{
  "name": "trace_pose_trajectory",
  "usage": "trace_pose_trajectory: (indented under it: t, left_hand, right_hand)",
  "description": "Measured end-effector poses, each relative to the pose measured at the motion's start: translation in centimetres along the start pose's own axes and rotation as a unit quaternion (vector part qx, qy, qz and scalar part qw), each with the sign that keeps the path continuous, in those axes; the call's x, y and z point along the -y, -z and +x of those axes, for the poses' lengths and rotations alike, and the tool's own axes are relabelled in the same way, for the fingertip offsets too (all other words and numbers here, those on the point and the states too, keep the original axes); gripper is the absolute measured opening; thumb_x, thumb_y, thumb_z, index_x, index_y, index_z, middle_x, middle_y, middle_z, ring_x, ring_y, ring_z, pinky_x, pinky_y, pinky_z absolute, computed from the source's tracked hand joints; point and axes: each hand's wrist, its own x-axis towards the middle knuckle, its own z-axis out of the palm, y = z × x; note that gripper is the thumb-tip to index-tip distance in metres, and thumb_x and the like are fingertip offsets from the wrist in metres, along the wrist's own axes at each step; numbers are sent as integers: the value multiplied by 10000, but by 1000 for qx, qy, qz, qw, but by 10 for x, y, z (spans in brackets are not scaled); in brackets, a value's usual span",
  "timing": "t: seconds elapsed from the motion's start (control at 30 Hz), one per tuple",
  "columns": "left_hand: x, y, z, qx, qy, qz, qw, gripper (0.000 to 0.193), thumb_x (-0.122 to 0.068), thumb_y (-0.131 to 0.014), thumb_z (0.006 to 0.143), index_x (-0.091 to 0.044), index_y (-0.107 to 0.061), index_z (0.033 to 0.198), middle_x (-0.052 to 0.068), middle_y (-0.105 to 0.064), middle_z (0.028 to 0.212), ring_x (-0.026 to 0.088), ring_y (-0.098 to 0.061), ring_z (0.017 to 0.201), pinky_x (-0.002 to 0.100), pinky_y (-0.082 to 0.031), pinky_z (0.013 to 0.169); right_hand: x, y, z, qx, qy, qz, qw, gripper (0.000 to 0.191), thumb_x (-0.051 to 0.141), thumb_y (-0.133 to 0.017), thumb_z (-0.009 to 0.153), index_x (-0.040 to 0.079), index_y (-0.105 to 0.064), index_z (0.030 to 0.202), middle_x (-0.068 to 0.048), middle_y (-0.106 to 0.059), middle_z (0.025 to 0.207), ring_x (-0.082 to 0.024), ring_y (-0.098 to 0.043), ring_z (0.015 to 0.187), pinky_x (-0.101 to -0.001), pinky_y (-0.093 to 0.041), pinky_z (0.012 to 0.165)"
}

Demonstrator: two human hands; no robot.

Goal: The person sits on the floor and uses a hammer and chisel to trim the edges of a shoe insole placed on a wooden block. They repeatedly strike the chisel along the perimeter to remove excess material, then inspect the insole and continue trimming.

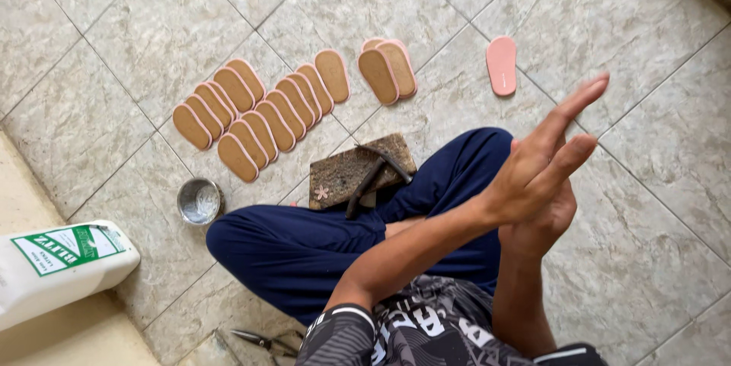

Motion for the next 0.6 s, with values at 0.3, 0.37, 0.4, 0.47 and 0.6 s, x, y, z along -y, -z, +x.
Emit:
trace_pose_trajectory:
  t: [0.3, 0.37, 0.4, 0.47, 0.6]
  left_hand:
    - [7, -8, -29, -27, 113, -67, 991, 488, -283, -404, 1193, 22, -417, 1574, 189, -649, 1393, 243, -670, 1232, 272, -559, 1040]
    - [14, 3, -24, -28, 143, -130, 981, 428, -288, -437, 1203, 41, -531, 1461, 172, -692, 1306, 199, -699, 1183, 268, -584, 1048]
    - [18, 9, -21, -31, 157, -159, 974, 416, -290, -454, 1208, 51, -588, 1405, 163, -713, 1263, 176, -713, 1159, 265, -596, 1053]
    - [25, 21, -18, -75, 154, -130, 976, 402, -273, -567, 1132, 48, -651, 1359, 181, -740, 1209, 173, -724, 1095, 279, -601, 964]
    - [45, 32, -17, -182, 190, 27, 964, 367, -301, -677, 1009, 42, -775, 1099, 178, -800, 988, 154, -763, 896, 273, -617, 770]
  right_hand:
    - [-11, 28, 1, -83, 92, -57, 991, 383, 113, -392, 1215, 47, -387, 1592, -128, -325, 1659, -99, -406, 1430, -265, -304, 1264]
    - [-13, 20, 2, -98, 96, 32, 990, 478, 98, -404, 1245, 108, -362, 1721, -104, -245, 1706, -41, -335, 1497, -194, -256, 1235]
    - [-13, 14, 1, -84, 143, -154, 974, 426, 123, -423, 1246, 91, -409, 1671, -112, -196, 1718, -115, -276, 1546, -263, -261, 1275]
    - [-15, 0, -5, -52, 219, -503, 834, 344, 172, -462, 1249, 55, -501, 1570, -128, -99, 1742, -261, -157, 1644, -402, -270, 1352]
    - [-13, -14, -7, -35, 147, -627, 764, 393, 162, -561, 1176, 62, -564, 1556, -218, -124, 1757, -352, -209, 1639, -508, -308, 1319]
